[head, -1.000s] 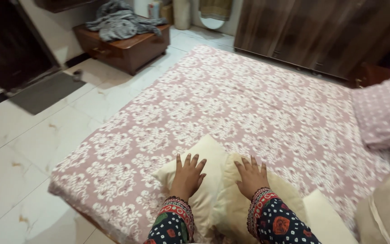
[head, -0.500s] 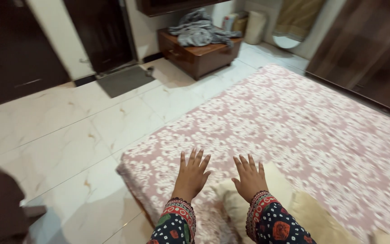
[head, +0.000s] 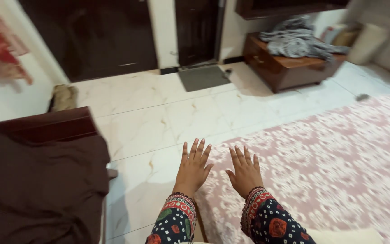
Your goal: Arranging pillows on a bed and a couch in a bedroom.
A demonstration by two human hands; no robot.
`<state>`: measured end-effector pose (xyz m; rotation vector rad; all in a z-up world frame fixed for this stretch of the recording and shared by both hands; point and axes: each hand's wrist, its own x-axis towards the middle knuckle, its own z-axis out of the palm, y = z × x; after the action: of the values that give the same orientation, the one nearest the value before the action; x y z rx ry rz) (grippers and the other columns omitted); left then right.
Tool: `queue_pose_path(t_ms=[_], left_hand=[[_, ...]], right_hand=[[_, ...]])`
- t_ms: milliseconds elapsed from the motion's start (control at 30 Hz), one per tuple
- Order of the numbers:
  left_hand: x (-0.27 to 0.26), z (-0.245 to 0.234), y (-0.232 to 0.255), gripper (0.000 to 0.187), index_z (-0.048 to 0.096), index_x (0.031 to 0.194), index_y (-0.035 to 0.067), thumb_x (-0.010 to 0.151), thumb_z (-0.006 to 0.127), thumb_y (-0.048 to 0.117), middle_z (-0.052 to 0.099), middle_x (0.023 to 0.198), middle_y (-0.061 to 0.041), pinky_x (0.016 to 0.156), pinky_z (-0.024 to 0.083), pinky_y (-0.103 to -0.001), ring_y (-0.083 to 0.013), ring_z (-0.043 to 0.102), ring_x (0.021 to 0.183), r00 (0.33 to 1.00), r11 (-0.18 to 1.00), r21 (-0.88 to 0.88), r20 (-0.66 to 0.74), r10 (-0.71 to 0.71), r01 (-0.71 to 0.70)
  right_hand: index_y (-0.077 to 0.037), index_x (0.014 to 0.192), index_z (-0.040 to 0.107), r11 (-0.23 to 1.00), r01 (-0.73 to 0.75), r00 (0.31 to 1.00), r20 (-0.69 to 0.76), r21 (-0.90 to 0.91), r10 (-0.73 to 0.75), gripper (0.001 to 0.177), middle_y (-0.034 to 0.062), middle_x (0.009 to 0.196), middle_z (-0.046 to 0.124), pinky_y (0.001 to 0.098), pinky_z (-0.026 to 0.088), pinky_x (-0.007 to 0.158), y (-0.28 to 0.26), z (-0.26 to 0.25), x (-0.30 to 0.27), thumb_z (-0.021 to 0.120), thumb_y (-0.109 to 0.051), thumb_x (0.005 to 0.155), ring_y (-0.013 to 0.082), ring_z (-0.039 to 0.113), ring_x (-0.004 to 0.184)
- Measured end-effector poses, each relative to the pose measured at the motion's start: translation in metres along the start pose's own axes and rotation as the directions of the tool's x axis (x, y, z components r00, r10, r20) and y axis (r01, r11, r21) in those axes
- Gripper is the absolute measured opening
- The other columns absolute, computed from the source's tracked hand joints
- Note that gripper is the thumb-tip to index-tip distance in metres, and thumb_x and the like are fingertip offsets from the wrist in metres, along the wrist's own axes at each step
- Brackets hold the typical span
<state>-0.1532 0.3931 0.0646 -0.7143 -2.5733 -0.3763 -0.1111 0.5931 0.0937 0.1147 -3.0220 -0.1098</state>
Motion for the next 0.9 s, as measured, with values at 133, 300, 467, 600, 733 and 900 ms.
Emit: queue_pose_path(t_ms=[133,300,467,600,733,900], left_hand=[[-0.011,-0.009,-0.043,0.066,0.034,0.155,0.014,0.099,0.048,0.047,0.03,0.162,-0.011,0.125,0.006,-0.056,-0.0281,0.016,0.154,0.995,0.992,0.092,-0.039,-0.087,0.09],[-0.031,-0.02,-0.087,0.069,0.035,0.155,0.01,0.099,0.049,0.047,0.031,0.163,-0.012,0.125,0.008,-0.051,-0.0285,0.018,0.153,0.975,0.964,0.157,-0.095,-0.2,0.213],[-0.052,-0.033,-0.13,0.068,0.036,0.155,0.009,0.1,0.049,0.046,0.033,0.162,-0.013,0.125,0.009,-0.051,-0.0292,0.018,0.153,0.927,0.911,0.182,-0.149,-0.345,0.369],[-0.066,-0.039,-0.171,0.067,0.036,0.155,0.009,0.099,0.051,0.044,0.033,0.161,-0.014,0.124,0.009,-0.052,-0.03,0.019,0.153,0.88,0.854,0.222,-0.179,-0.439,0.471],[-0.072,-0.04,-0.214,0.068,0.036,0.154,0.008,0.098,0.052,0.043,0.032,0.161,-0.014,0.124,0.009,-0.053,-0.0305,0.019,0.153,0.841,0.795,0.276,-0.213,-0.497,0.54],[-0.059,-0.043,-0.267,0.067,0.038,0.153,0.008,0.098,0.054,0.042,0.033,0.161,-0.014,0.124,0.01,-0.054,-0.0299,0.02,0.152,0.765,0.706,0.295,-0.259,-0.589,0.644]], right_hand=[[-0.017,0.16,0.016,0.993,0.113,0.993,-0.014,0.037,-0.113,0.078,0.0057,0.166,0.021,0.0542,0.008,0.124,-0.04,0.003,0.039,0.052,-0.047,0.097,0.0283,0.008,0.155],[-0.015,0.159,0.019,0.95,0.306,0.95,-0.092,0.063,-0.3,0.078,0.0072,0.165,0.024,0.0548,0.009,0.123,-0.093,0.005,0.083,0.053,-0.046,0.096,0.0296,0.011,0.155],[-0.015,0.158,0.021,0.877,0.472,0.879,-0.117,0.092,-0.462,0.077,0.0072,0.165,0.026,0.0559,0.011,0.122,-0.151,0.007,0.122,0.054,-0.046,0.096,0.03,0.013,0.154],[-0.016,0.159,0.021,0.818,0.565,0.825,-0.103,0.106,-0.556,0.077,0.0065,0.165,0.025,0.0562,0.011,0.122,-0.197,0.005,0.155,0.054,-0.045,0.095,0.0296,0.014,0.154],[-0.017,0.158,0.021,0.756,0.641,0.768,-0.092,0.134,-0.634,0.075,0.0063,0.165,0.025,0.0566,0.011,0.122,-0.24,0.011,0.195,0.054,-0.044,0.096,0.0292,0.013,0.154],[-0.017,0.158,0.021,0.662,0.735,0.676,-0.083,0.144,-0.732,0.075,0.0062,0.165,0.024,0.0582,0.01,0.122,-0.282,0.018,0.257,0.054,-0.044,0.097,0.03,0.012,0.154]])
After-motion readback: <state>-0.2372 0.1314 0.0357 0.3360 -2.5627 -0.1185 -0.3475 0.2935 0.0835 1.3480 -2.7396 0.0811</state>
